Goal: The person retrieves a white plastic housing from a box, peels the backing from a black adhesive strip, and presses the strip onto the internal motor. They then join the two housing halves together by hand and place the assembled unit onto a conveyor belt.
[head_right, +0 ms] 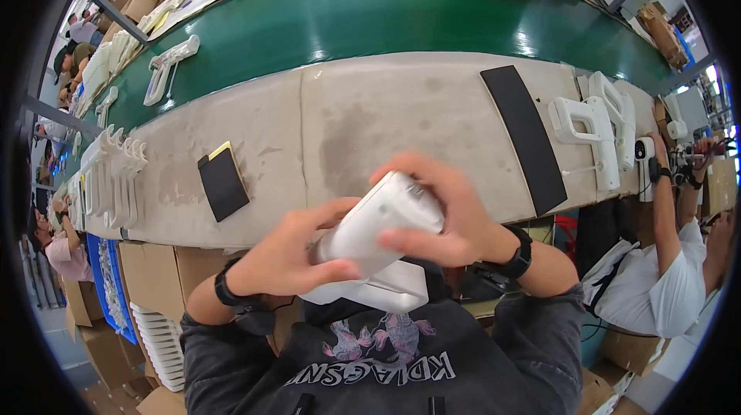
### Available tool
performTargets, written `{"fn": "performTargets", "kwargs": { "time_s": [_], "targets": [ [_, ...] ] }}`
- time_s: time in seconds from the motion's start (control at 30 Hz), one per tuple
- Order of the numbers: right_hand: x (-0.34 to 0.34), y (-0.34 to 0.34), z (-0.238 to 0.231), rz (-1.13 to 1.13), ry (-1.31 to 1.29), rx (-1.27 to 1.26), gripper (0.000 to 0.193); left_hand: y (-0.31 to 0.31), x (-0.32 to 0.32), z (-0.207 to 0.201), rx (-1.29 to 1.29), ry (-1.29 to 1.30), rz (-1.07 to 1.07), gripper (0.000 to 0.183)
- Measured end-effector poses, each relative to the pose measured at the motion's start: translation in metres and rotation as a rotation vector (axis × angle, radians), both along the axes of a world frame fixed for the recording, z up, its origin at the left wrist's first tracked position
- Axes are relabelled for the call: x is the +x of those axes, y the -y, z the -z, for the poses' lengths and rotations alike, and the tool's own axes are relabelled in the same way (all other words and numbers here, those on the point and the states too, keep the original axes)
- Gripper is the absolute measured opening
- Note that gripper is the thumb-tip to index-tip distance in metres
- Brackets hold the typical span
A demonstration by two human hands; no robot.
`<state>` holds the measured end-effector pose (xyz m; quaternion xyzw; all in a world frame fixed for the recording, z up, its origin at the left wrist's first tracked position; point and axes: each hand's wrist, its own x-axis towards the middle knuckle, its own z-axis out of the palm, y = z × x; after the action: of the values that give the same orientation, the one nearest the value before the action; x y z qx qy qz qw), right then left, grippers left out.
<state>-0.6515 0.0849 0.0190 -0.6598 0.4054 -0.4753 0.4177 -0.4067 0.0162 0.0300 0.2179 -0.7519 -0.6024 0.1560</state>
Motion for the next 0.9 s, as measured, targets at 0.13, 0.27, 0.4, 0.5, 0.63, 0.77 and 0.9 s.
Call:
{"fn": "performTargets", "kwargs": {
  "time_s": [0.13,0.27,0.4,0.5,0.63,0.77,0.9],
  "targets": [
    [-0.007,-0.001,-0.003,0.216,0.193,0.308,0.063,-0.002,0.031,0.013,0.138,-0.069,-0.065,0.075],
    [-0.002,0.009,0.0,0.183,0.053,0.267,0.052,-0.015,0.025,0.022,0.035,-0.009,-0.196,0.068],
    [-0.002,0.02,0.012,0.071,-0.046,0.356,0.039,-0.043,0.023,0.039,0.124,0.019,-0.325,0.058],
    [0.004,0.013,0.023,0.03,-0.011,0.405,0.037,-0.061,0.026,0.045,0.234,0.0,-0.344,0.056],
    [0.011,-0.001,0.032,-0.005,0.008,0.475,0.037,-0.087,0.032,0.056,0.316,-0.008,-0.358,0.057],
    [0.02,-0.004,0.031,-0.07,-0.033,0.454,0.038,-0.097,0.043,0.053,0.28,0.028,-0.323,0.063],
    [0.052,-0.014,0.046,-0.243,-0.202,0.221,0.037,-0.08,0.036,0.075,0.452,0.039,-0.111,0.068]
  ]
}}
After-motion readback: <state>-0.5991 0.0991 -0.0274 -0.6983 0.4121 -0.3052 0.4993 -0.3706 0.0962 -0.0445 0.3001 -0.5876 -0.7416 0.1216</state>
